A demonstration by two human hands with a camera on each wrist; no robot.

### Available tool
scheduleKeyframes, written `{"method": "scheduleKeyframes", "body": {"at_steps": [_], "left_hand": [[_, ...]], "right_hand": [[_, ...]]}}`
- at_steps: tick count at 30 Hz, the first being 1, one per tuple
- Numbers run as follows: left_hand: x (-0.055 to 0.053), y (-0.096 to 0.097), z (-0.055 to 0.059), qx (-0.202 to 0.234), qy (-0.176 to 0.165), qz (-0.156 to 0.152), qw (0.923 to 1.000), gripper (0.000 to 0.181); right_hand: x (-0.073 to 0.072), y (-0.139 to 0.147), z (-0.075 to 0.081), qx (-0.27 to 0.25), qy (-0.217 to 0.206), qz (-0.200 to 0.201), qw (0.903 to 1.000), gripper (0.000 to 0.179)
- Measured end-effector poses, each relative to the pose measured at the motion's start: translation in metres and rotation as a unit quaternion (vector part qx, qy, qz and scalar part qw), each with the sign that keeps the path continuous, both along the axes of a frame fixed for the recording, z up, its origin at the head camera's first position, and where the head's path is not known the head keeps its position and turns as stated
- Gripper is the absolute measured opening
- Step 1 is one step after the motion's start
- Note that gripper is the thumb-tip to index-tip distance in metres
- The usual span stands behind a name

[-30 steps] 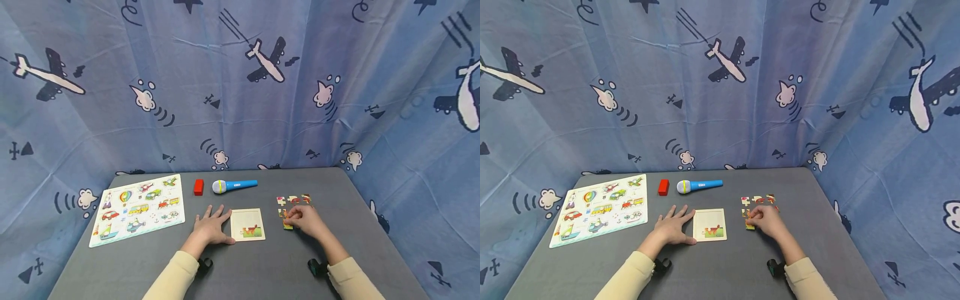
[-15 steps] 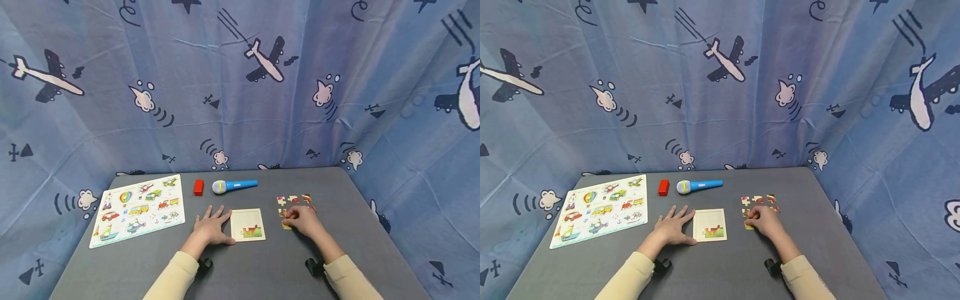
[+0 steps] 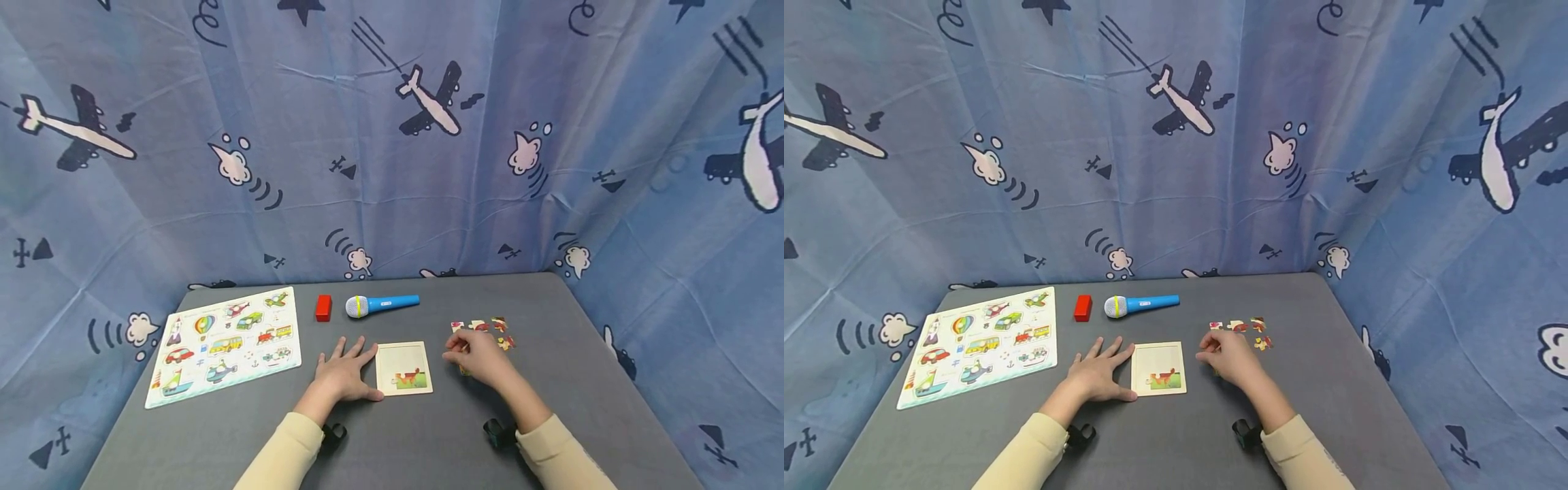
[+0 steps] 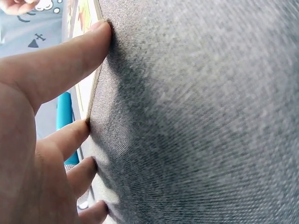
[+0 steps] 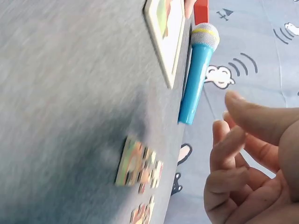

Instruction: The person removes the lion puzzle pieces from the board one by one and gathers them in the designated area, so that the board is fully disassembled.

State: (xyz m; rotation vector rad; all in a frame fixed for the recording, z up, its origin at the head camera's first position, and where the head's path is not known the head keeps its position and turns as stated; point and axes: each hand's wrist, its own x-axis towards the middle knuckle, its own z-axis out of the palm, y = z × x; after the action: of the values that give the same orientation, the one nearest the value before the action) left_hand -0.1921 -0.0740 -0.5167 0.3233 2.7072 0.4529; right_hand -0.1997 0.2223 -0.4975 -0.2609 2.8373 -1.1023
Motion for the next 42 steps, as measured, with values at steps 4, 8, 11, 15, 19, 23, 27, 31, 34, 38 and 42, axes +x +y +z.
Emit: {"method": "scheduleKeyframes", "body": {"at_steps": [4, 8, 11, 15, 19, 23, 27, 31, 34, 38, 42], "left_hand": [[0.001, 0.0, -0.001, 0.002, 0.0, -0.001, 1.0, 0.098], [0.001, 0.0, 0.0, 0.002, 0.003, 0.0, 1.0, 0.098], [0.0, 0.0, 0.0, 0.001, 0.005, 0.001, 1.0, 0.098], [-0.001, 0.0, -0.001, -0.001, 0.005, 0.003, 1.0, 0.098], [-0.001, 0.001, -0.001, -0.004, 0.004, 0.003, 1.0, 0.098], [0.0, 0.001, -0.001, -0.005, 0.003, 0.003, 1.0, 0.098], [-0.001, 0.0, -0.001, -0.004, 0.005, 0.003, 1.0, 0.098], [-0.001, -0.001, -0.002, -0.004, 0.006, 0.004, 1.0, 0.099], [-0.001, -0.001, -0.002, -0.005, 0.005, 0.004, 1.0, 0.098], [-0.001, -0.001, -0.003, -0.004, 0.0, 0.005, 1.0, 0.097], [-0.003, -0.001, -0.008, -0.008, 0.001, 0.003, 1.0, 0.098]], "right_hand": [[0.001, -0.012, 0.001, -0.005, 0.002, 0.001, 1.0, 0.01], [0.001, -0.024, 0.0, -0.003, -0.003, 0.008, 1.0, 0.01], [0.001, -0.033, -0.002, -0.002, -0.012, 0.014, 0.9998, 0.01], [0.003, -0.043, -0.004, -0.008, -0.013, 0.033, 0.9993, 0.01], [0.004, -0.053, -0.007, -0.014, -0.011, 0.056, 0.9983, 0.01], [0.005, -0.061, -0.009, -0.016, -0.016, 0.07, 0.9973, 0.011], [0.005, -0.069, -0.012, -0.014, -0.023, 0.084, 0.9961, 0.013], [0.005, -0.076, -0.019, -0.005, -0.034, 0.099, 0.9945, 0.016], [0.005, -0.079, -0.025, 0.004, -0.032, 0.114, 0.993, 0.019], [0.005, -0.083, -0.031, 0.02, -0.026, 0.124, 0.9918, 0.021], [0.005, -0.084, -0.031, 0.034, -0.032, 0.123, 0.9913, 0.018]]}}
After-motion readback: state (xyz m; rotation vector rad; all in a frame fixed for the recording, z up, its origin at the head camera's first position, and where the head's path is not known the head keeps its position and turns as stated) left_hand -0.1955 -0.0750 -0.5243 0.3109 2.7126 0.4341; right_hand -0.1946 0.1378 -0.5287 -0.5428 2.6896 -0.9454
